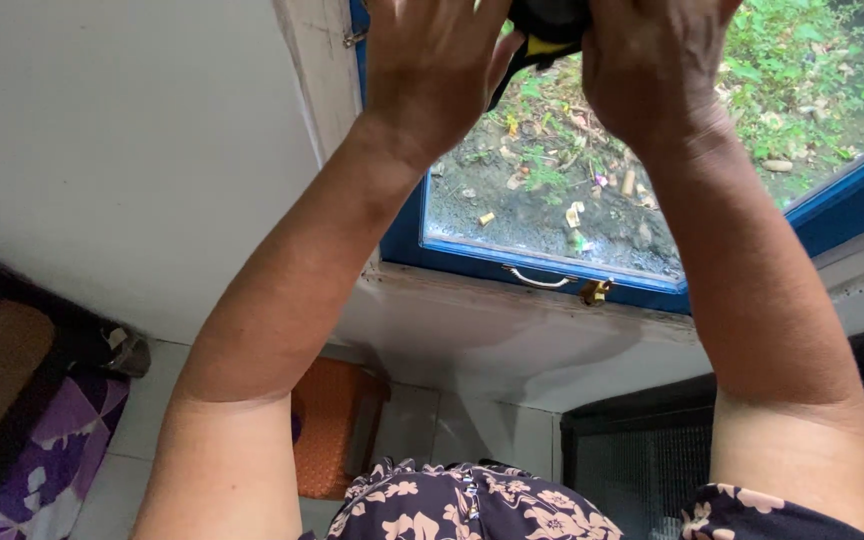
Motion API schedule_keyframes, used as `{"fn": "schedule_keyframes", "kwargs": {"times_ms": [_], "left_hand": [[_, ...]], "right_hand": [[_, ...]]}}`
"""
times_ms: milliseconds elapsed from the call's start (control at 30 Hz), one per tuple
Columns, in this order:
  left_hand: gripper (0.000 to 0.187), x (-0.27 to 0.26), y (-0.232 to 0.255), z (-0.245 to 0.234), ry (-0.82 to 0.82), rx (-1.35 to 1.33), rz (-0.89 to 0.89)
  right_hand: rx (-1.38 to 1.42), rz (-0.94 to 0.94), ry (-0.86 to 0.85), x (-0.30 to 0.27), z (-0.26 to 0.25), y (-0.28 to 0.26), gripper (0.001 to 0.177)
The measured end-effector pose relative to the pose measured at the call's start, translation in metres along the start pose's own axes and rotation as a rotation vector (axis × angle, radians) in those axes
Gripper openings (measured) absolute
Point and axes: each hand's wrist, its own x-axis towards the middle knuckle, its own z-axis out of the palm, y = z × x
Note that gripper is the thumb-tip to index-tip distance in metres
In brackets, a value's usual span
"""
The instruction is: Cleaning a window pane and its frame using a spray bottle and a cloth.
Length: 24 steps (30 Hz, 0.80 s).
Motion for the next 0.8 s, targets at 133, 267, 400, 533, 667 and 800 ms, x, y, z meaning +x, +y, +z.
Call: {"fn": "schedule_keyframes", "kwargs": {"times_ms": [133, 267, 400, 533, 667, 800], "left_hand": [[0.073, -0.036, 0.012, 0.012, 0.253, 0.203, 0.050], [0.090, -0.084, 0.028, 0.034, 0.073, 0.043, -0.032], [0.086, -0.139, 0.042, 0.075, -0.001, 0.195, -0.033], [0.080, -0.180, 0.056, 0.105, -0.122, 0.125, -0.079], [0.081, -0.188, 0.059, 0.111, -0.130, 0.175, -0.089], [0.083, -0.155, 0.049, 0.086, -0.200, 0.077, -0.093]], "right_hand": [[0.041, 0.065, -0.058, -0.005, -0.007, -0.036, 0.049], [-0.158, 0.024, -0.149, -0.068, 0.032, -0.061, 0.049], [-0.094, 0.008, -0.200, -0.107, 0.040, -0.092, 0.053], [-0.123, -0.039, -0.297, -0.134, 0.045, -0.114, 0.054], [-0.079, -0.063, -0.353, -0.143, 0.048, -0.118, 0.056], [-0.122, -0.045, -0.344, -0.121, 0.040, -0.103, 0.056]]}}
